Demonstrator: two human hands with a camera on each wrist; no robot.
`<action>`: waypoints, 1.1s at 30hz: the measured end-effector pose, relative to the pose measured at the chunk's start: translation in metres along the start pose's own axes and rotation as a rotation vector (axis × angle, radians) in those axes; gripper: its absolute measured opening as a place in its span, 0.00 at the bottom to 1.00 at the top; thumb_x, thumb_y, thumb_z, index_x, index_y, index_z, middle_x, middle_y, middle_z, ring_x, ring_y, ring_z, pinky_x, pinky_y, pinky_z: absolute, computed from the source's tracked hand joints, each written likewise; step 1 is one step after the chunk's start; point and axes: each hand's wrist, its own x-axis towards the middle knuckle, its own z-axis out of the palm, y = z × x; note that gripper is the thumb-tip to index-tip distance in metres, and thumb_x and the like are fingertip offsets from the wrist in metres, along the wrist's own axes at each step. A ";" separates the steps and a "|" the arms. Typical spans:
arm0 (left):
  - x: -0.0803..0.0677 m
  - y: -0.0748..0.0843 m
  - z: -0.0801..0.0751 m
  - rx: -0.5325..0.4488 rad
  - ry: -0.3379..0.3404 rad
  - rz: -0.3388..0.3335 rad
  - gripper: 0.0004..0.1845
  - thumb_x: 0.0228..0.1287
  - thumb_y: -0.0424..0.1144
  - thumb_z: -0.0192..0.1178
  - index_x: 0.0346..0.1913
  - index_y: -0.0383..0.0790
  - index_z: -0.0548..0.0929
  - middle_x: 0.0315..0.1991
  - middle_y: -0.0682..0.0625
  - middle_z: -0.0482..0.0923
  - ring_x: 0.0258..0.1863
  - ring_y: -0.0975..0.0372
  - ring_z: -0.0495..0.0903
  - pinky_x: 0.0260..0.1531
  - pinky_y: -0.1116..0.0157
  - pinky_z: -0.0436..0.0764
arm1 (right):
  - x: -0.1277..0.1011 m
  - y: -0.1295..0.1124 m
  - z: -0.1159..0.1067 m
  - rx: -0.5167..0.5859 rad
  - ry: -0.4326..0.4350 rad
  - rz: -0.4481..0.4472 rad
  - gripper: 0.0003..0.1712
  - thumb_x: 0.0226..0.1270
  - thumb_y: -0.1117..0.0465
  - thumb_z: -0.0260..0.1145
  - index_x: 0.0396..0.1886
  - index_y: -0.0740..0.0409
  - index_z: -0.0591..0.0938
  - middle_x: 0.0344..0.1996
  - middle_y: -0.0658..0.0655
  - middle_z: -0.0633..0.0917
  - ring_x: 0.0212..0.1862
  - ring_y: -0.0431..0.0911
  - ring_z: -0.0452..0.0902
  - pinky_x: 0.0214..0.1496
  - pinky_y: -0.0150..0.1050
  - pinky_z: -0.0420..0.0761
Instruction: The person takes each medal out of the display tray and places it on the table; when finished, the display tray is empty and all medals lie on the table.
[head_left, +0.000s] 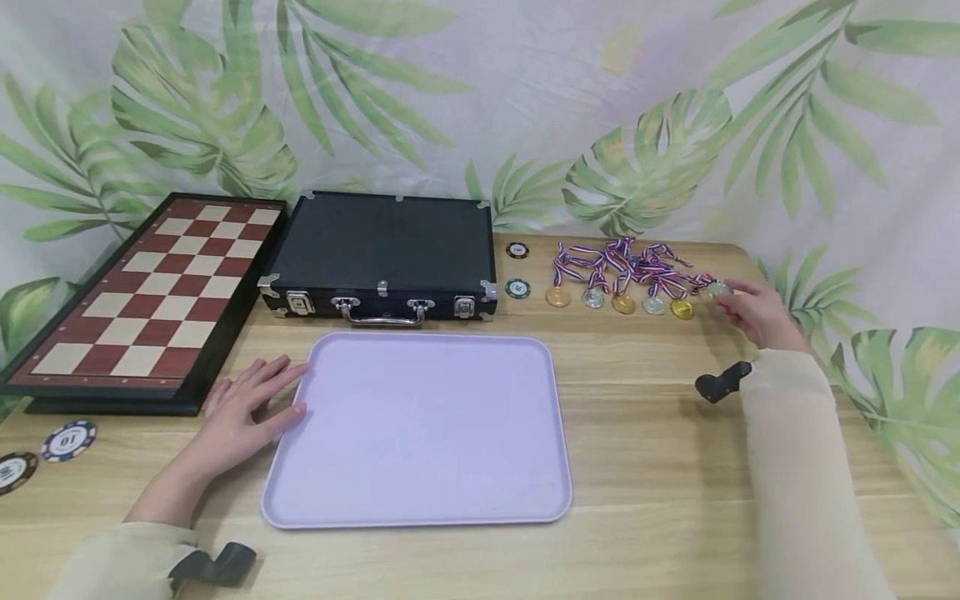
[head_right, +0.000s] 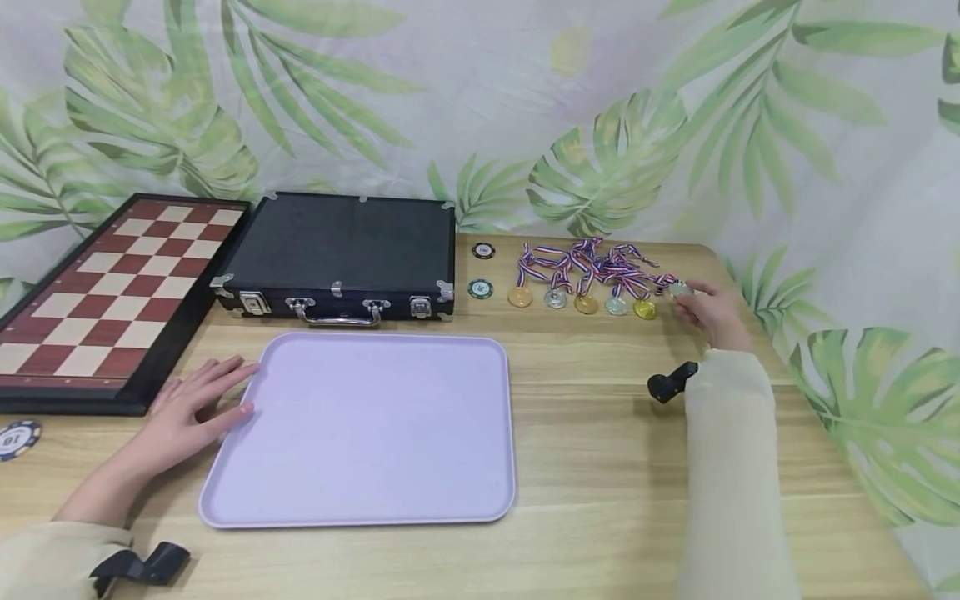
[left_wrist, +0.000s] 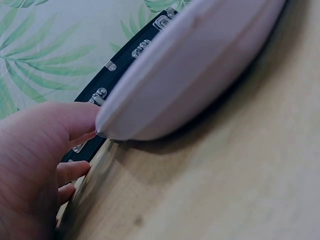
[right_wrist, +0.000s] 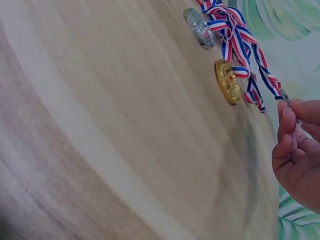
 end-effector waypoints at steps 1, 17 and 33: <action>0.000 0.000 0.000 0.002 -0.001 -0.001 0.29 0.54 0.45 0.57 0.60 0.44 0.66 0.60 0.36 0.56 0.62 0.45 0.44 0.54 0.45 0.30 | 0.000 0.002 -0.001 -0.011 0.003 -0.002 0.36 0.60 0.73 0.50 0.64 0.69 0.44 0.18 0.50 0.80 0.21 0.37 0.75 0.23 0.27 0.72; -0.001 0.000 -0.001 0.010 -0.001 0.004 0.29 0.54 0.46 0.58 0.60 0.44 0.66 0.61 0.36 0.56 0.62 0.45 0.44 0.54 0.46 0.29 | 0.006 0.028 -0.003 -0.215 0.091 0.075 0.34 0.61 0.72 0.46 0.65 0.65 0.45 0.16 0.47 0.76 0.18 0.34 0.71 0.18 0.24 0.70; -0.001 0.000 0.001 0.007 -0.003 0.004 0.29 0.54 0.46 0.58 0.60 0.44 0.66 0.61 0.36 0.55 0.62 0.45 0.44 0.54 0.45 0.29 | -0.001 0.027 -0.006 -0.152 0.039 0.051 0.37 0.61 0.71 0.47 0.64 0.66 0.39 0.16 0.48 0.77 0.19 0.35 0.72 0.20 0.25 0.72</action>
